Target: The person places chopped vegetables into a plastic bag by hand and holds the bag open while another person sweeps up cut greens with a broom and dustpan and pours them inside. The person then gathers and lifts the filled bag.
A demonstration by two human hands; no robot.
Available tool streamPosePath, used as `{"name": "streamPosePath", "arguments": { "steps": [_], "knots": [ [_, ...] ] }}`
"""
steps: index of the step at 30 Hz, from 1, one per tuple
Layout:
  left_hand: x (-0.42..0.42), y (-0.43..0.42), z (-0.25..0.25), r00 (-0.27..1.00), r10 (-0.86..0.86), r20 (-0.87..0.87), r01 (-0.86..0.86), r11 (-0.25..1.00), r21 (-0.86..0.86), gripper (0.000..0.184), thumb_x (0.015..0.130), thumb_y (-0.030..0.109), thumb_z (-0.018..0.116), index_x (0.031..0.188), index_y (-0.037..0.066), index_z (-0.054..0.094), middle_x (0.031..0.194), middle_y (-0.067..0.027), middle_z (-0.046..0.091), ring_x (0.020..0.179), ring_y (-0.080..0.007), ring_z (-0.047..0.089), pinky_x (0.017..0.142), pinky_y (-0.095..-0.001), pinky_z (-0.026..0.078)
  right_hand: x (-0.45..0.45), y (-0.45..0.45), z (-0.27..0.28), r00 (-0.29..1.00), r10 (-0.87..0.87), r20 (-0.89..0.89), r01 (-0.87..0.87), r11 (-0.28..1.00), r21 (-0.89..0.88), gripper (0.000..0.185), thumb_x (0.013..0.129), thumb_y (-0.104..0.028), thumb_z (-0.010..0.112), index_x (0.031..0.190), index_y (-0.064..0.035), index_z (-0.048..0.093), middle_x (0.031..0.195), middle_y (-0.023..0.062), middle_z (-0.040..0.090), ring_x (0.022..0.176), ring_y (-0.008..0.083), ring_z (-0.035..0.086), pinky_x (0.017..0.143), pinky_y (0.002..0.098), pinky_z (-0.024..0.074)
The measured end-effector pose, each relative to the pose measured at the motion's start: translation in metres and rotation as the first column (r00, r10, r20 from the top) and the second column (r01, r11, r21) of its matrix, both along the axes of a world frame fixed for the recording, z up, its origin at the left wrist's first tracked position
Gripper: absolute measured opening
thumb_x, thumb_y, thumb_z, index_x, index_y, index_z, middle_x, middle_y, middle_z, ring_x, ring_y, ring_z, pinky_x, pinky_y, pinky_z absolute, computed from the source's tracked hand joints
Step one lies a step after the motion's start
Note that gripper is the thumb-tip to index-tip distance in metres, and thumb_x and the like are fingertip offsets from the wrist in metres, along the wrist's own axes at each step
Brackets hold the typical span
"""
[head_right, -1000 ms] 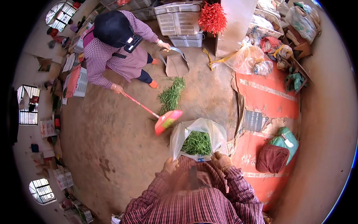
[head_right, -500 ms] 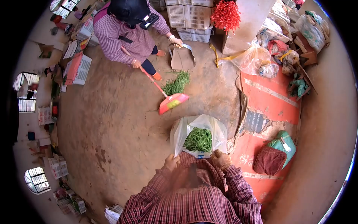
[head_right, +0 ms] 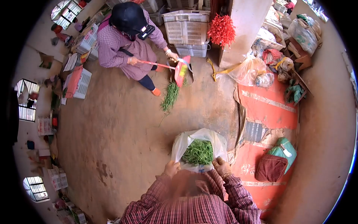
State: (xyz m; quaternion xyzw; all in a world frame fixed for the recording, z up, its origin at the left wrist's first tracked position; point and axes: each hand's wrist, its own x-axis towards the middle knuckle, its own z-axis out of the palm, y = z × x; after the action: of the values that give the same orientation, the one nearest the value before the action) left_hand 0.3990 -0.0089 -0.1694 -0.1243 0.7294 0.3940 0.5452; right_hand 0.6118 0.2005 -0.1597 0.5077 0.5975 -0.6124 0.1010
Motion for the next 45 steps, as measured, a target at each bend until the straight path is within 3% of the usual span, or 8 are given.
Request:
{"name": "streamPosePath", "arguments": {
  "steps": [6, 17, 20, 21, 25, 30, 40, 45],
  "knots": [
    [-0.051, 0.041, 0.008, 0.987, 0.161, 0.006, -0.160, 0.976, 0.145, 0.016, 0.080, 0.020, 0.061, 0.081, 0.004, 0.060, 0.059, -0.0021, 0.055, 0.040, -0.0082, 0.040, 0.037, -0.0237, 0.031, -0.040, 0.026, -0.001, 0.946, -0.308, -0.095, 0.312, 0.950, 0.019, 0.028, 0.085, -0.021, 0.066, 0.100, 0.0024, 0.062, 0.081, 0.0023, 0.061, 0.071, 0.0115, 0.052, 0.065, 0.0249, 0.0429],
    [-0.112, 0.064, 0.035, 0.966, 0.253, -0.058, -0.237, 0.950, 0.203, 0.020, 0.083, 0.021, 0.060, 0.088, 0.002, 0.059, 0.062, -0.0027, 0.055, 0.041, -0.0072, 0.039, 0.038, -0.0229, 0.030, -0.103, 0.063, 0.037, 0.922, -0.340, -0.185, 0.336, 0.940, -0.053, 0.028, 0.085, -0.024, 0.065, 0.102, -0.0015, 0.061, 0.075, -0.0038, 0.055, 0.062, 0.0067, 0.045, 0.055, 0.0218, 0.0351],
    [-0.110, 0.060, 0.024, 0.960, 0.277, -0.048, -0.264, 0.946, 0.185, 0.019, 0.083, 0.020, 0.061, 0.086, 0.002, 0.058, 0.062, -0.0035, 0.055, 0.041, -0.0082, 0.039, 0.038, -0.0238, 0.031, -0.107, 0.059, 0.034, 0.917, -0.355, -0.179, 0.354, 0.934, -0.040, 0.029, 0.085, -0.026, 0.065, 0.101, -0.0016, 0.061, 0.074, -0.0035, 0.054, 0.060, 0.0071, 0.045, 0.054, 0.0218, 0.0351],
    [-0.107, 0.058, 0.016, 0.961, 0.273, -0.041, -0.262, 0.948, 0.183, 0.019, 0.083, 0.020, 0.061, 0.086, 0.002, 0.058, 0.062, -0.0035, 0.055, 0.041, -0.0082, 0.039, 0.038, -0.0238, 0.031, -0.105, 0.059, 0.025, 0.909, -0.392, -0.139, 0.375, 0.917, -0.137, 0.035, 0.085, -0.022, 0.065, 0.109, 0.0023, 0.059, 0.091, 0.0058, 0.064, 0.080, 0.0134, 0.056, 0.073, 0.0265, 0.0442],
    [-0.102, 0.034, -0.041, 0.946, 0.316, -0.070, -0.307, 0.944, 0.116, 0.014, 0.082, 0.014, 0.059, 0.081, 0.001, 0.056, 0.061, -0.0075, 0.055, 0.040, -0.0128, 0.043, 0.037, -0.0263, 0.034, -0.108, 0.048, -0.005, 0.943, -0.330, -0.054, 0.328, 0.944, -0.043, 0.033, 0.084, -0.028, 0.064, 0.102, 0.0003, 0.060, 0.072, -0.0003, 0.054, 0.060, 0.0089, 0.046, 0.053, 0.0244, 0.0374],
    [-0.106, 0.022, -0.055, 0.942, 0.329, -0.060, -0.325, 0.943, 0.069, 0.016, 0.079, 0.012, 0.061, 0.089, 0.000, 0.058, 0.063, -0.0085, 0.056, 0.040, -0.0142, 0.043, 0.036, -0.0280, 0.038, -0.122, 0.039, -0.049, 0.974, -0.224, 0.024, 0.222, 0.974, 0.050, 0.051, 0.085, -0.033, 0.063, 0.121, 0.0025, 0.054, 0.094, 0.0101, 0.065, 0.084, 0.0179, 0.060, 0.074, 0.0298, 0.0475],
    [-0.129, -0.005, -0.143, 0.861, 0.459, 0.219, -0.481, 0.874, 0.060, 0.019, 0.083, 0.023, 0.057, 0.098, 0.012, 0.064, 0.071, 0.0046, 0.055, 0.050, -0.0087, 0.046, 0.040, -0.0251, 0.033, -0.124, 0.054, -0.032, 0.935, -0.355, 0.019, 0.355, 0.926, -0.129, 0.033, 0.086, -0.027, 0.063, 0.107, -0.0012, 0.061, 0.079, 0.0024, 0.061, 0.067, 0.0105, 0.053, 0.060, 0.0250, 0.0435],
    [-0.114, -0.001, -0.113, 0.857, 0.467, 0.219, -0.500, 0.857, 0.128, 0.008, 0.078, 0.019, 0.059, 0.085, 0.016, 0.060, 0.068, 0.0049, 0.054, 0.054, -0.0099, 0.048, 0.041, -0.0242, 0.034, -0.122, 0.059, 0.000, 0.870, -0.491, -0.036, 0.474, 0.855, -0.211, 0.035, 0.086, -0.027, 0.063, 0.110, -0.0013, 0.061, 0.078, 0.0019, 0.060, 0.066, 0.0104, 0.053, 0.059, 0.0250, 0.0433]
  ]
}}
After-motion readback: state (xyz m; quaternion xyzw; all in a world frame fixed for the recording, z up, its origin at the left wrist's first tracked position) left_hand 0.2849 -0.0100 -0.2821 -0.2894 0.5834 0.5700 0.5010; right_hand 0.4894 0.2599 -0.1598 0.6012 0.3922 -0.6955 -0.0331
